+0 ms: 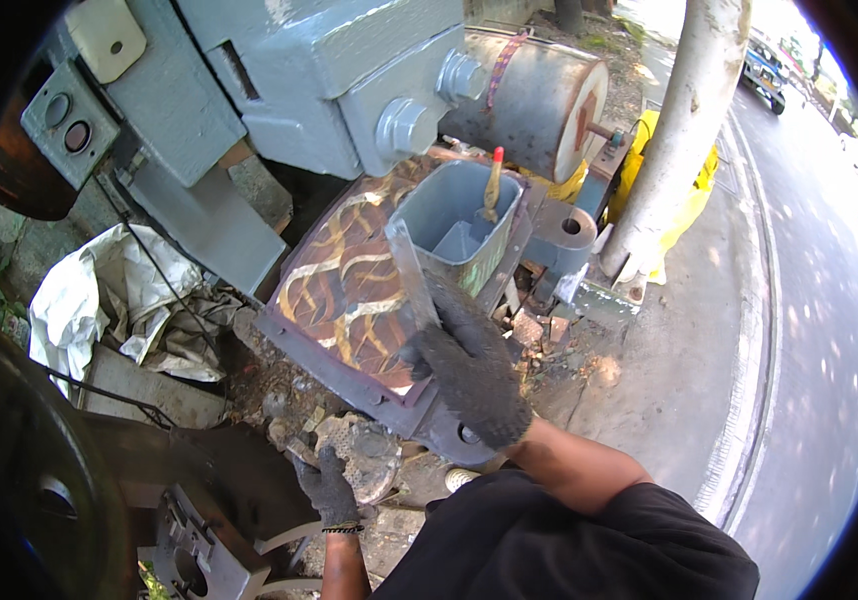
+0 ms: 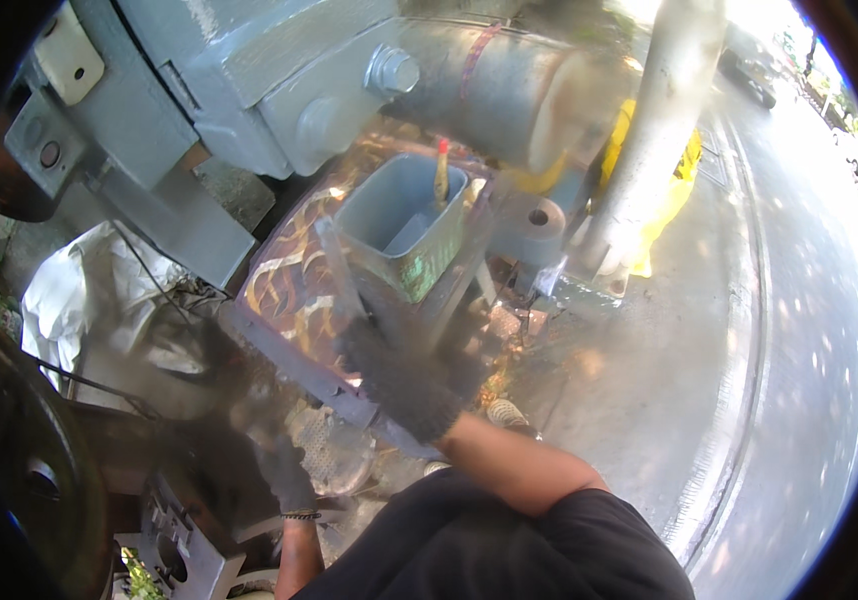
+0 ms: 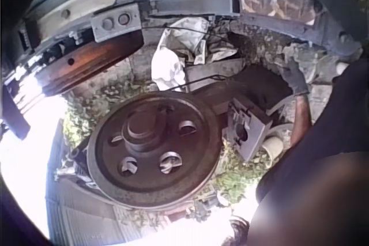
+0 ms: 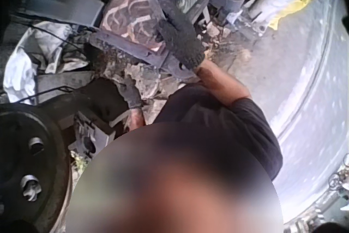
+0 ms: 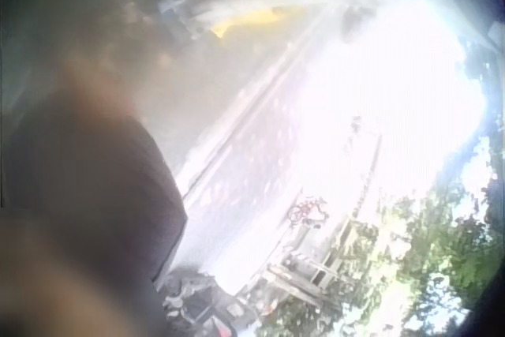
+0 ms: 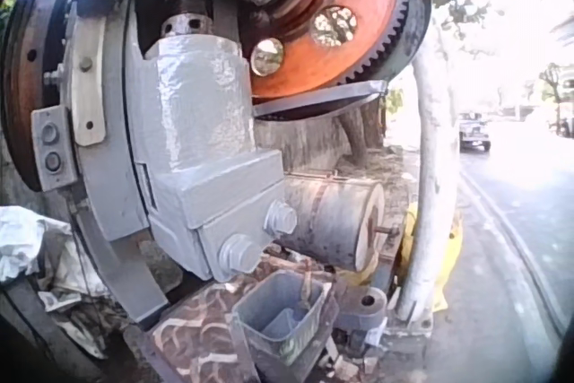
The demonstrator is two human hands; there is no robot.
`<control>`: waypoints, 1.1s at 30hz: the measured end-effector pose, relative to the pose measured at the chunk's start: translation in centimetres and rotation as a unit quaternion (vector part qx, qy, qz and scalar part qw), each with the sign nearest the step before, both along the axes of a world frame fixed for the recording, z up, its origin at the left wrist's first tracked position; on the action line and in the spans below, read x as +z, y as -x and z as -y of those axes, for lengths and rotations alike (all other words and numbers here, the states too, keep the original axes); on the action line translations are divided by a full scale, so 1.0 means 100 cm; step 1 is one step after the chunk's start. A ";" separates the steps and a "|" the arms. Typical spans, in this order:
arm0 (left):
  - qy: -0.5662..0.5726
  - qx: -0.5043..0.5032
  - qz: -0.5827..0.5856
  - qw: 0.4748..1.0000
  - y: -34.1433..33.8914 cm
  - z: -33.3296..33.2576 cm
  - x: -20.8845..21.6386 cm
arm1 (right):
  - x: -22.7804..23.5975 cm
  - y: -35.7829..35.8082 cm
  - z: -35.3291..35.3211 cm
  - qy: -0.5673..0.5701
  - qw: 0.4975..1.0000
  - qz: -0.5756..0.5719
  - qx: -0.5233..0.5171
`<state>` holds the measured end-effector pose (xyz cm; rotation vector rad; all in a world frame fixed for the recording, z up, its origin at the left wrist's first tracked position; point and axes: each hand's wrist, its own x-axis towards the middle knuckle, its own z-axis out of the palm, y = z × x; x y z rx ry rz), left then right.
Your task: The person uses a paintbrush to apply light-colored paint to a metal machine component. They repeatedly dip the brush into a small container and paint the edges and surfaces of the component. The person also uses a metal scraper to clean or prepare the surface before painting.
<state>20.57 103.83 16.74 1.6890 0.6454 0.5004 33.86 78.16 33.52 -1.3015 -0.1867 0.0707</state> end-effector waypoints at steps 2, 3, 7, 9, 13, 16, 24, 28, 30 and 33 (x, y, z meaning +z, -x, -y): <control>0.012 0.011 0.016 1.000 -0.003 0.002 -0.002 | -0.005 -0.007 0.026 0.035 0.999 -0.011 -0.028; 0.002 0.014 0.020 1.000 -0.005 0.005 -0.003 | -0.006 -0.014 0.042 0.089 0.995 0.030 -0.045; 0.006 0.071 0.055 0.996 -0.011 0.013 -0.009 | 0.002 -0.055 0.104 0.252 0.949 0.180 -0.066; 0.016 0.125 0.046 0.991 -0.013 0.019 -0.014 | 0.013 -0.077 0.134 0.329 0.911 0.243 -0.048; 0.013 0.189 0.087 0.978 -0.019 0.035 -0.025 | 0.037 -0.131 0.175 0.387 0.875 0.289 -0.021; 0.026 0.213 0.129 0.968 -0.028 0.052 -0.027 | 0.059 -0.165 0.208 0.419 0.837 0.350 0.036; -0.061 0.307 0.071 0.947 -0.024 0.138 0.010 | 0.060 -0.267 0.222 0.519 0.616 0.593 0.008; -0.058 0.349 0.025 0.935 -0.010 0.169 0.019 | 0.036 -0.304 0.200 0.517 0.592 0.618 -0.013; -0.079 0.352 -0.009 0.932 0.001 0.176 0.021 | 0.028 -0.320 0.190 0.478 0.563 0.672 -0.044; -0.076 0.365 -0.025 0.928 0.015 0.174 0.024 | 0.020 -0.338 0.180 0.387 0.572 0.723 -0.038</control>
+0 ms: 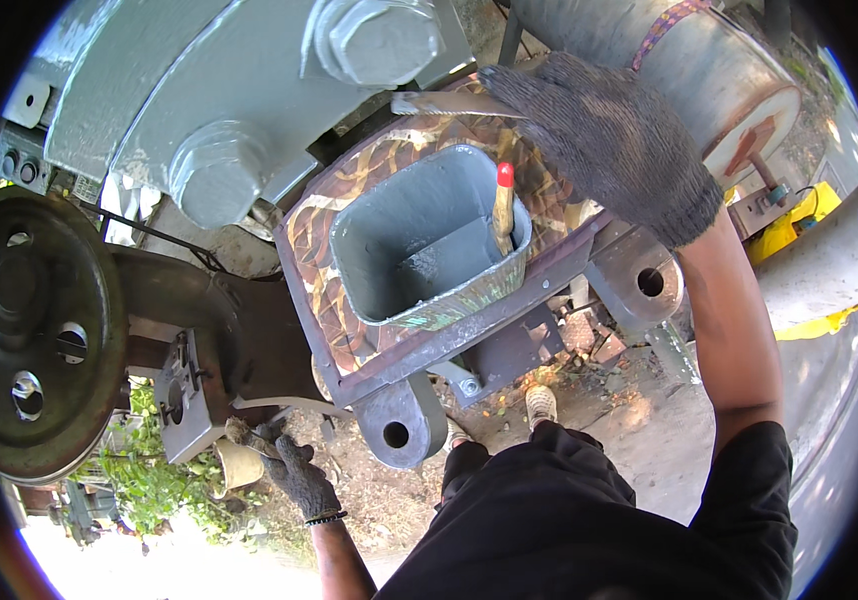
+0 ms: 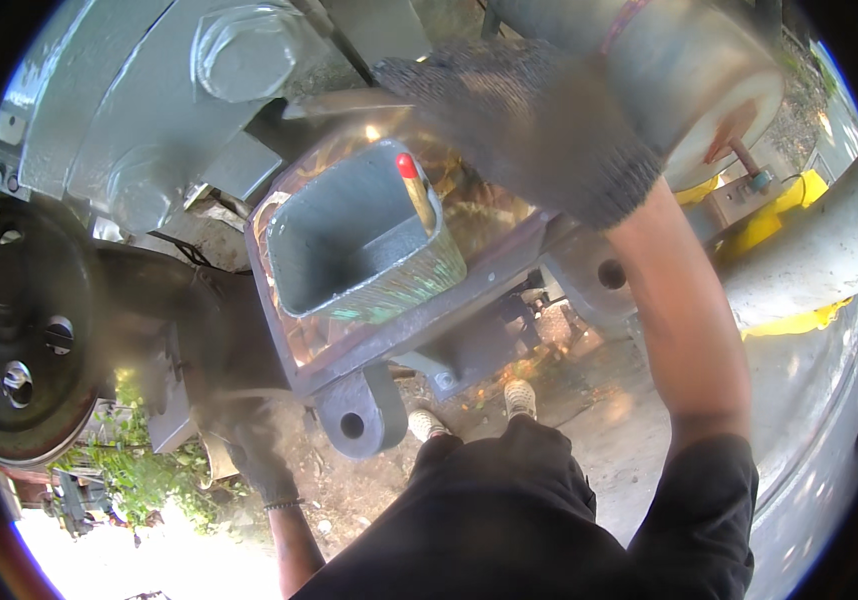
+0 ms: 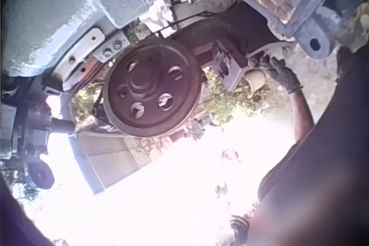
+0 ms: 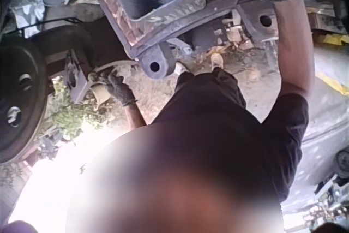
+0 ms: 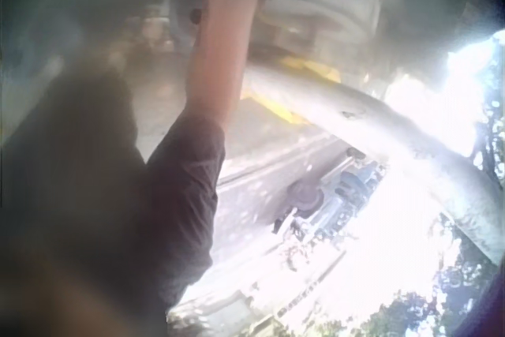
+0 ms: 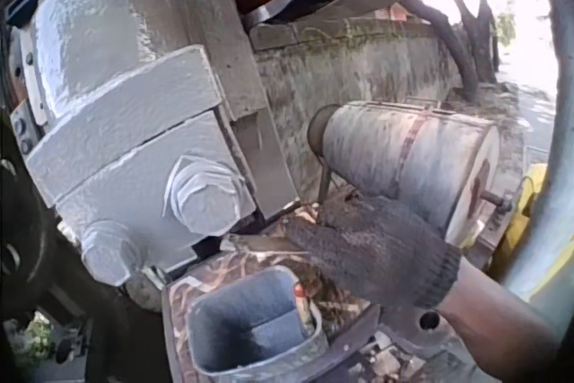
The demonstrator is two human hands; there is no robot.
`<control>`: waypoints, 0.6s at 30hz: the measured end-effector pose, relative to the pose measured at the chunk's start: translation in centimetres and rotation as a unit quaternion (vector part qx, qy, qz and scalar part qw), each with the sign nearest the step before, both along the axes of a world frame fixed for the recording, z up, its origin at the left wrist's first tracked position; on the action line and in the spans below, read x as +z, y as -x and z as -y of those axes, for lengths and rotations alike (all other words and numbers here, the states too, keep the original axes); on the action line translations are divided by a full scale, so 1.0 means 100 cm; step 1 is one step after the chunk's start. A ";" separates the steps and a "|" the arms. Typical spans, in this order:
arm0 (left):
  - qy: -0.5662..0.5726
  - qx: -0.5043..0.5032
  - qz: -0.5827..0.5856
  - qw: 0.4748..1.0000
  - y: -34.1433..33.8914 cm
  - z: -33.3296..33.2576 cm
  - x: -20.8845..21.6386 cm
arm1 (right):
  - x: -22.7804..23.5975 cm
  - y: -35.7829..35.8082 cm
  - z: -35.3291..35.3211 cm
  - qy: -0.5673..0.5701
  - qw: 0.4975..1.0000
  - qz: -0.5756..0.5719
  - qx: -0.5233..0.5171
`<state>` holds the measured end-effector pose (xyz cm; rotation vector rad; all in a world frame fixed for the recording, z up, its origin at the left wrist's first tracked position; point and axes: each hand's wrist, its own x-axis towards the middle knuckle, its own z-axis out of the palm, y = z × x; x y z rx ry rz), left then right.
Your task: The person uses a paintbrush to apply light-colored paint to a metal machine component. They repeatedly dip the brush into a small container and paint the edges and surfaces of the component. The person also uses a metal scraper to clean or prepare the surface before painting.
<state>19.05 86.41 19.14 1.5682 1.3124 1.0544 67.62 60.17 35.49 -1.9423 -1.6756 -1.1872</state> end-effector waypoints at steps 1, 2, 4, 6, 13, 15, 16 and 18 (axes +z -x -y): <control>-0.001 -0.007 -0.003 1.000 0.003 -0.002 0.002 | -0.003 -0.003 -0.003 -0.011 0.999 -0.023 0.023; -0.008 -0.012 -0.003 1.000 0.005 -0.003 0.003 | -0.005 -0.004 -0.004 -0.024 0.997 -0.052 0.043; -0.017 0.004 0.007 1.000 0.004 -0.003 0.006 | -0.010 -0.004 -0.005 -0.034 0.997 -0.061 0.041; -0.030 0.001 0.011 0.999 -0.001 -0.003 0.010 | -0.012 -0.001 -0.004 -0.044 0.996 -0.072 0.029; -0.067 -0.033 0.009 0.997 -0.023 0.005 0.026 | -0.015 0.003 0.002 -0.083 0.969 -0.225 0.057; -0.052 -0.048 0.024 0.997 -0.025 0.005 0.028 | -0.016 0.004 0.013 -0.075 0.963 -0.258 0.018; -0.052 -0.055 0.031 0.997 -0.025 0.005 0.029 | -0.016 0.004 0.018 -0.071 0.960 -0.271 0.013; -0.045 -0.079 0.026 0.996 -0.026 0.003 0.029 | -0.015 0.007 0.023 -0.065 0.959 -0.274 0.028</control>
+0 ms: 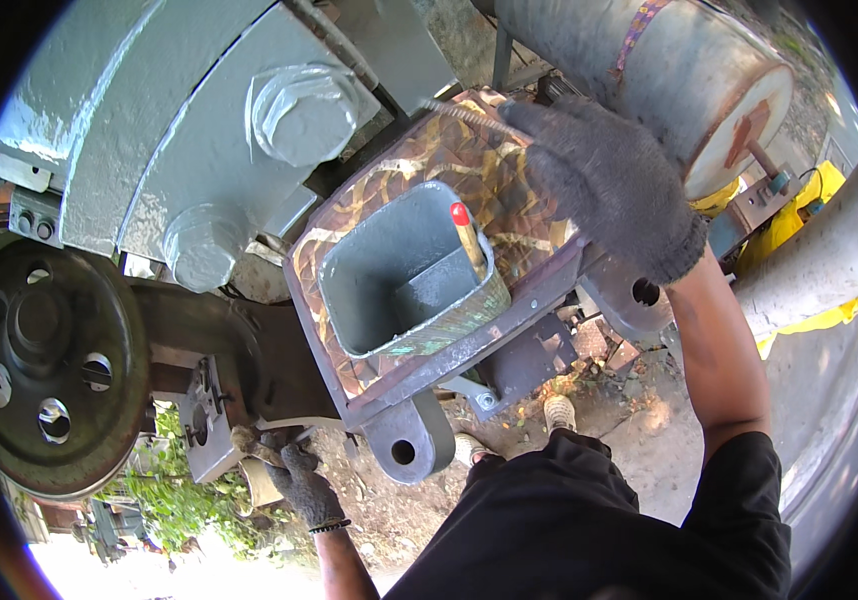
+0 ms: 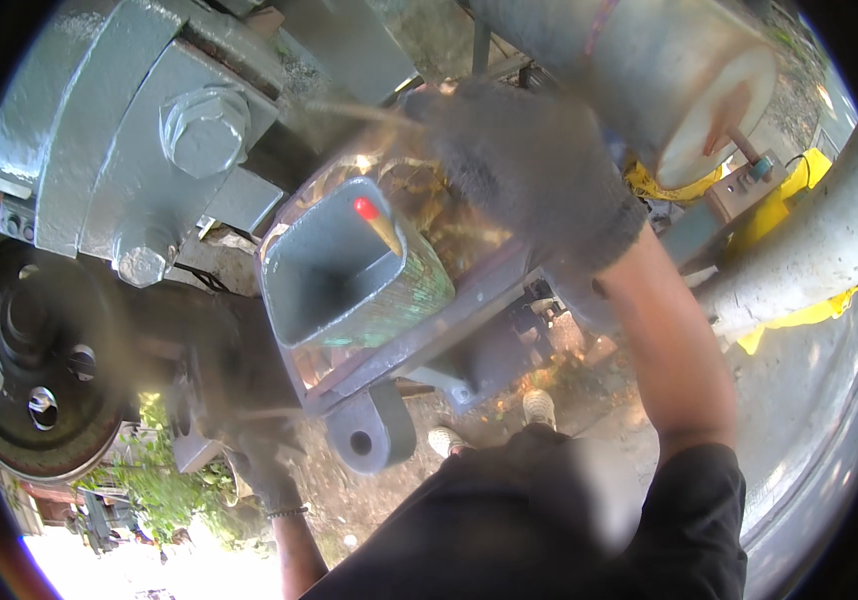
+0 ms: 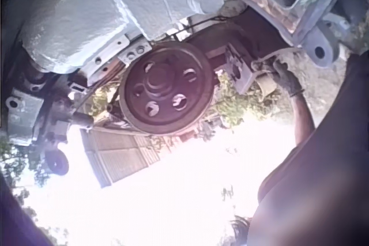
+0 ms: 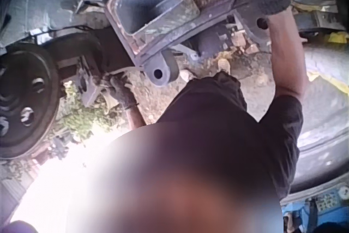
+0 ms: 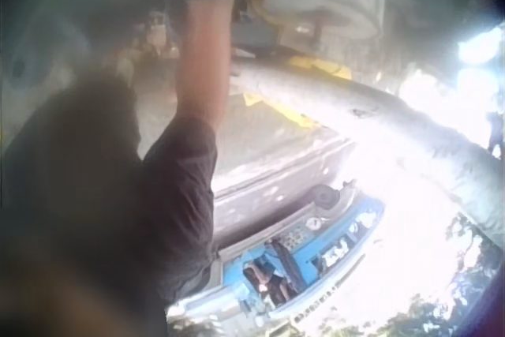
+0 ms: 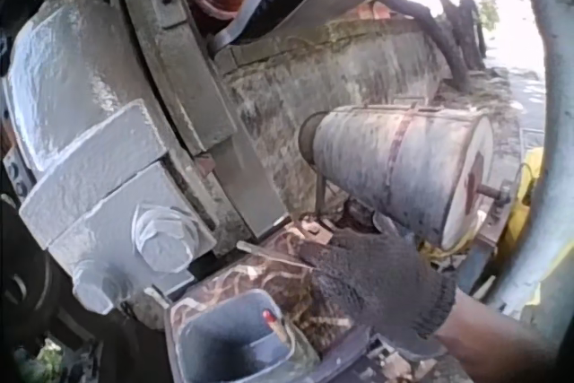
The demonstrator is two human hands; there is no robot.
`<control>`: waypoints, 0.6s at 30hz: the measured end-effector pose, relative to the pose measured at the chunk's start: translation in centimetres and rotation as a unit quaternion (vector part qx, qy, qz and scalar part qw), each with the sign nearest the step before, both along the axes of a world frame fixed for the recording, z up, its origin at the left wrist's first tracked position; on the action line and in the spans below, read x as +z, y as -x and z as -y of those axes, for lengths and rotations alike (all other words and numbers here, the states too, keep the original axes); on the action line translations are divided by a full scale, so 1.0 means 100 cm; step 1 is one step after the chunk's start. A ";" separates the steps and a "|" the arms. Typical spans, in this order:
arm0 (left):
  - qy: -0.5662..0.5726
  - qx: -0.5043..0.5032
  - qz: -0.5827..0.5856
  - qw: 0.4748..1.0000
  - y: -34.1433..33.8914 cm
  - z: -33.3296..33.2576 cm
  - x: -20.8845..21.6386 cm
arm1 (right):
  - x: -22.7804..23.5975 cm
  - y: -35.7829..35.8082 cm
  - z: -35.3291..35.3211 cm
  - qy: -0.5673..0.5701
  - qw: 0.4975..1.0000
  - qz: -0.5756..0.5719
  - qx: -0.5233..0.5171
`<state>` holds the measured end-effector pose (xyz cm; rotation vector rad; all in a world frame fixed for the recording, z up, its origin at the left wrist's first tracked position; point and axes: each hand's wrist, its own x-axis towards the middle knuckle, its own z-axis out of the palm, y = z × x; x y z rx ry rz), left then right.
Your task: The person uses a paintbrush to apply light-colored paint to a metal machine component. They repeatedly dip the brush into a small container and paint the edges and surfaces of the component. The person also uses a metal scraper to clean or prepare the surface before painting.
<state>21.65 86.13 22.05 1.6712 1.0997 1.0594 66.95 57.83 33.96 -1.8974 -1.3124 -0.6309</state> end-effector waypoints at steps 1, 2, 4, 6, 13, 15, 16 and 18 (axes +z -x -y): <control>-0.017 -0.031 0.008 0.999 -0.001 -0.002 0.001 | 0.000 0.003 0.001 -0.002 1.000 0.011 0.016; 0.006 -0.005 0.013 1.000 -0.004 -0.005 0.001 | 0.001 0.007 0.000 -0.011 0.999 0.033 0.032; 0.031 0.029 0.049 0.998 -0.011 -0.009 0.000 | 0.005 0.013 -0.003 0.005 0.997 0.069 0.028; -0.005 0.017 0.011 1.000 -0.016 -0.011 0.003 | 0.009 0.015 -0.008 0.004 0.996 0.088 0.024; 0.009 0.032 -0.023 0.999 -0.017 -0.002 0.006 | 0.011 0.005 0.002 -0.080 0.997 -0.022 -0.004; 0.005 0.023 0.017 1.000 -0.020 -0.001 -0.001 | 0.008 0.012 0.015 -0.092 0.993 -0.076 -0.019; 0.002 0.009 0.041 0.999 -0.021 -0.002 -0.003 | 0.007 0.018 0.021 -0.105 0.991 -0.084 -0.016; -0.009 0.000 0.021 1.000 -0.026 -0.003 -0.005 | 0.007 0.033 0.028 -0.100 0.990 -0.101 0.001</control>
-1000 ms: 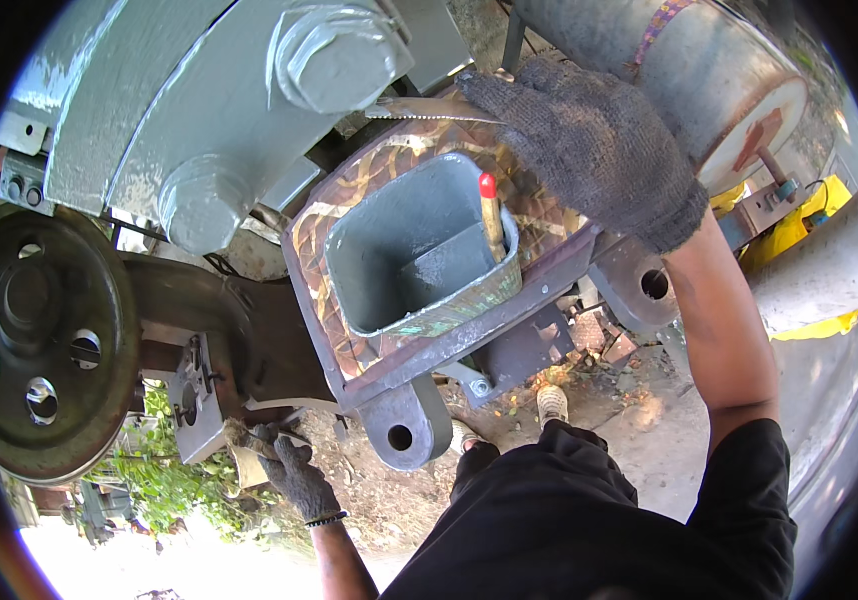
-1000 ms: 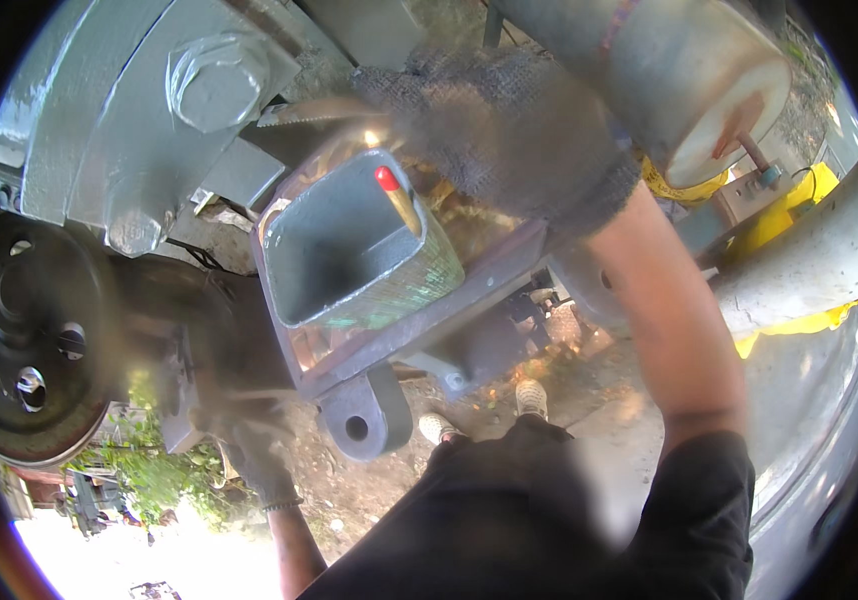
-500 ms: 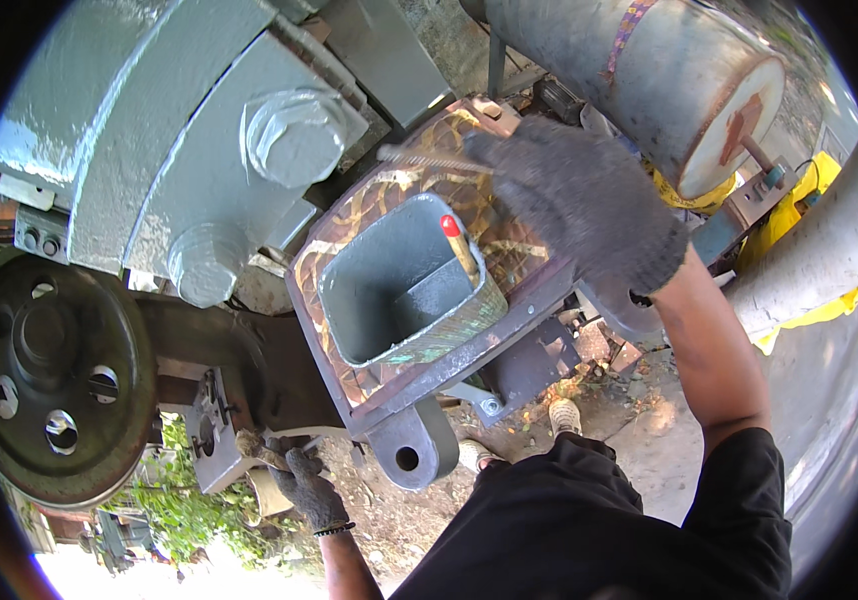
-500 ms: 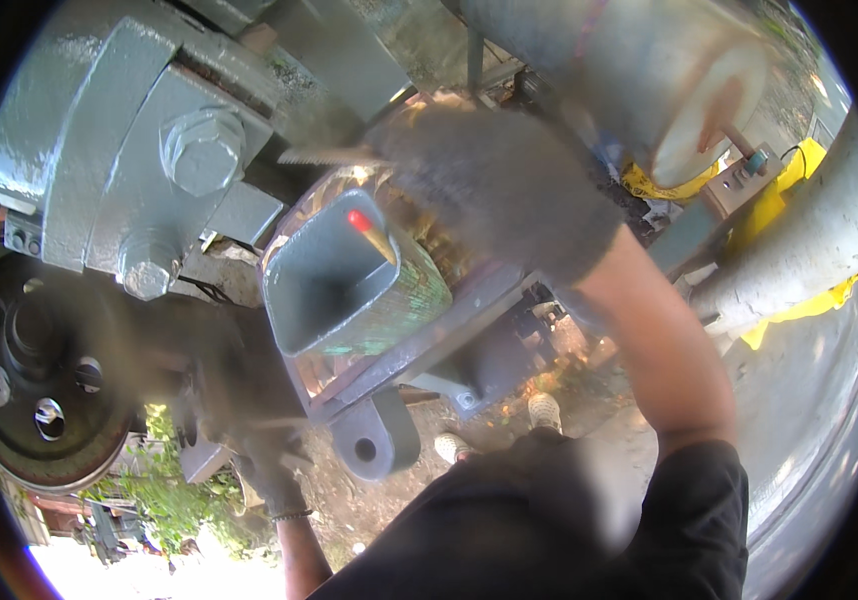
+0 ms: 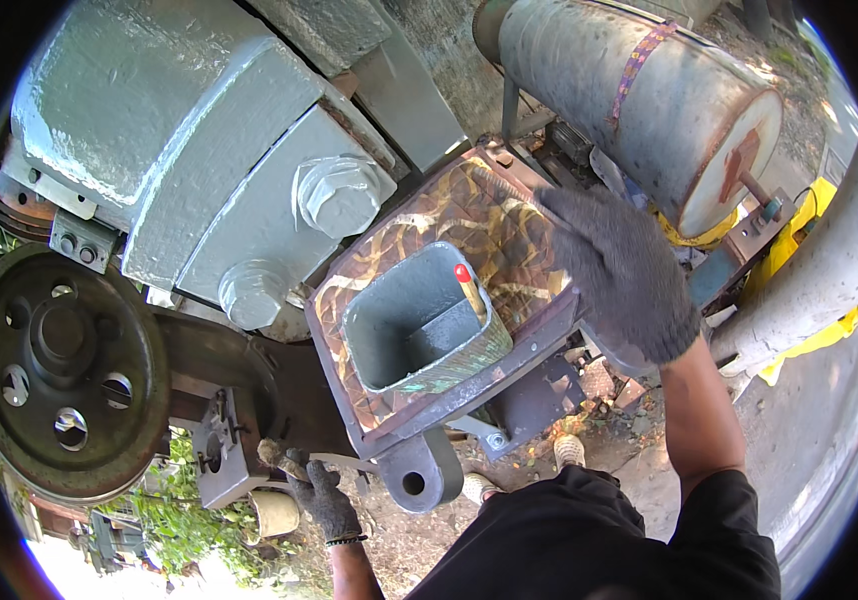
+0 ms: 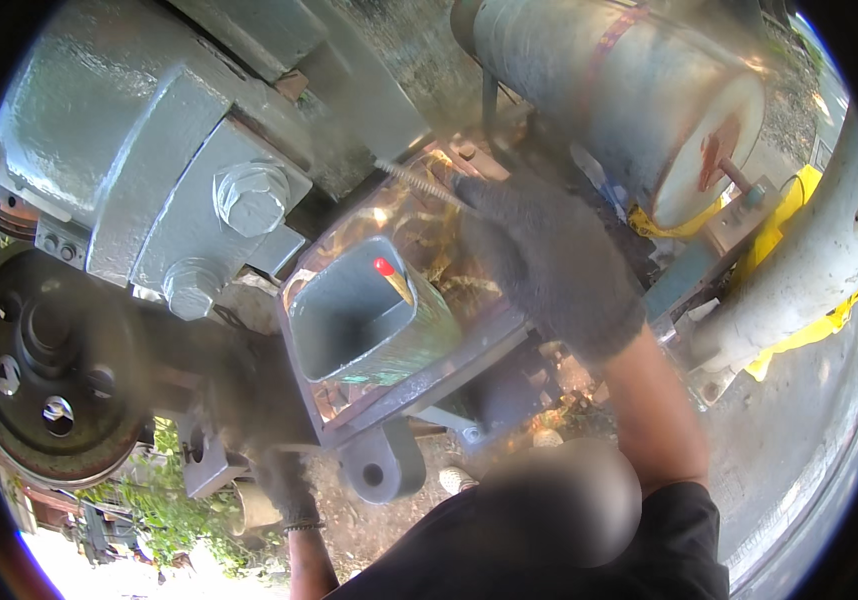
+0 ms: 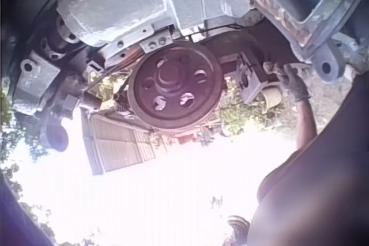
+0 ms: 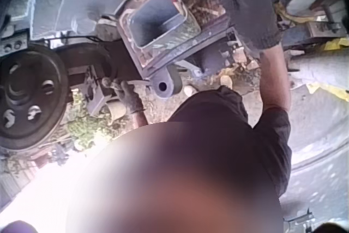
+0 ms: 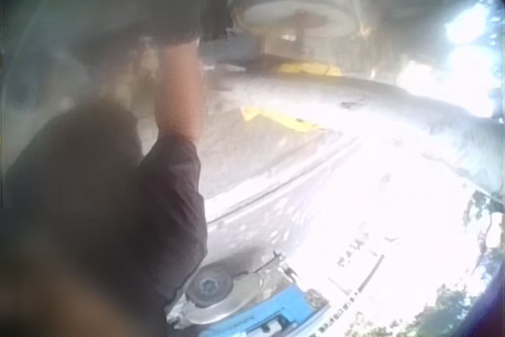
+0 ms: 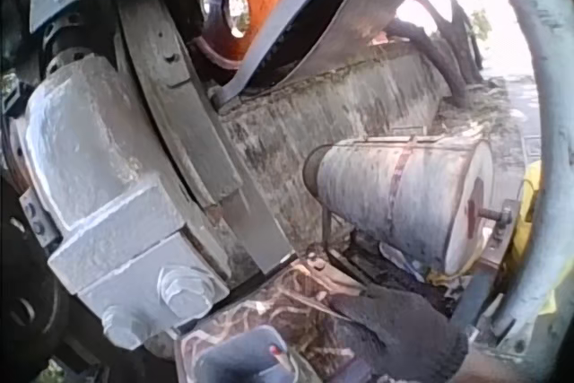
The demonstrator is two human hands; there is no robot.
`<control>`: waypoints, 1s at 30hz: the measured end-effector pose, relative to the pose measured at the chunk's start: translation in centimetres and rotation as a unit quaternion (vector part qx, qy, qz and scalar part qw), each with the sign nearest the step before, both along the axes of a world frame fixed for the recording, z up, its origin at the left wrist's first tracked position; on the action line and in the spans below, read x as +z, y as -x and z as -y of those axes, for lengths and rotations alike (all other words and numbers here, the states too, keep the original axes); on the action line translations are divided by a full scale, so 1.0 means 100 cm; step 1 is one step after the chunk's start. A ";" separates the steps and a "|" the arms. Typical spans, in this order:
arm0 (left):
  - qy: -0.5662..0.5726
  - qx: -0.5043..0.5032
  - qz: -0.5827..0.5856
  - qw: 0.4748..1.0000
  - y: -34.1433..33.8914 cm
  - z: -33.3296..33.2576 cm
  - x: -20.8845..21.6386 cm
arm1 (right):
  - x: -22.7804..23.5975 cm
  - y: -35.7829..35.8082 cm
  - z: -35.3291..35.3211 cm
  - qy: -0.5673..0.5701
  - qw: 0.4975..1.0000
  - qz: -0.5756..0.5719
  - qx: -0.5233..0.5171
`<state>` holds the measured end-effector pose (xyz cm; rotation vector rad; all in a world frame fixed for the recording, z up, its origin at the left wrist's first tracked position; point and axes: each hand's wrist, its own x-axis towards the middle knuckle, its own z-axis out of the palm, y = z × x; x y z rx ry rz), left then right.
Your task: The person uses a paintbrush to apply light-colored paint to a metal machine component. They repeatedly dip the brush into a small container and paint the edges and surfaces of the component. The person also uses a metal scraper to clean or prepare the surface before painting.
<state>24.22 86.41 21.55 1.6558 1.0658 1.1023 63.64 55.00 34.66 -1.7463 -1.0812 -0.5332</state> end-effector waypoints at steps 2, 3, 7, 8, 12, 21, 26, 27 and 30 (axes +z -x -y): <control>-0.041 -0.009 -0.025 0.999 -0.004 0.003 0.003 | 0.001 0.018 0.004 0.028 0.999 -0.014 0.036; -0.075 -0.011 -0.044 0.996 -0.009 0.005 0.003 | 0.001 0.025 0.000 0.048 0.999 0.021 0.015; -0.034 0.002 -0.003 0.999 -0.030 0.010 0.010 | -0.007 0.046 -0.023 0.075 0.988 0.128 -0.038; -0.053 -0.020 0.025 0.998 -0.036 0.010 0.011 | -0.009 0.045 -0.026 0.071 0.987 0.138 -0.041; -0.006 -0.028 0.039 0.999 -0.036 0.005 0.016 | -0.019 0.033 -0.031 0.028 0.979 0.195 -0.056; -0.042 -0.037 -0.048 0.997 -0.023 0.013 0.031 | -0.030 0.038 -0.044 -0.012 0.957 0.234 -0.168; -0.023 -0.039 -0.027 0.999 -0.030 0.024 0.038 | -0.017 0.063 -0.034 0.069 0.992 0.086 -0.064; -0.014 -0.035 -0.018 0.999 -0.031 0.025 0.038 | -0.015 0.066 -0.034 0.041 0.993 0.093 -0.060; -0.013 -0.024 -0.011 1.000 -0.037 0.023 0.036 | -0.013 0.068 -0.035 0.056 0.992 0.092 -0.072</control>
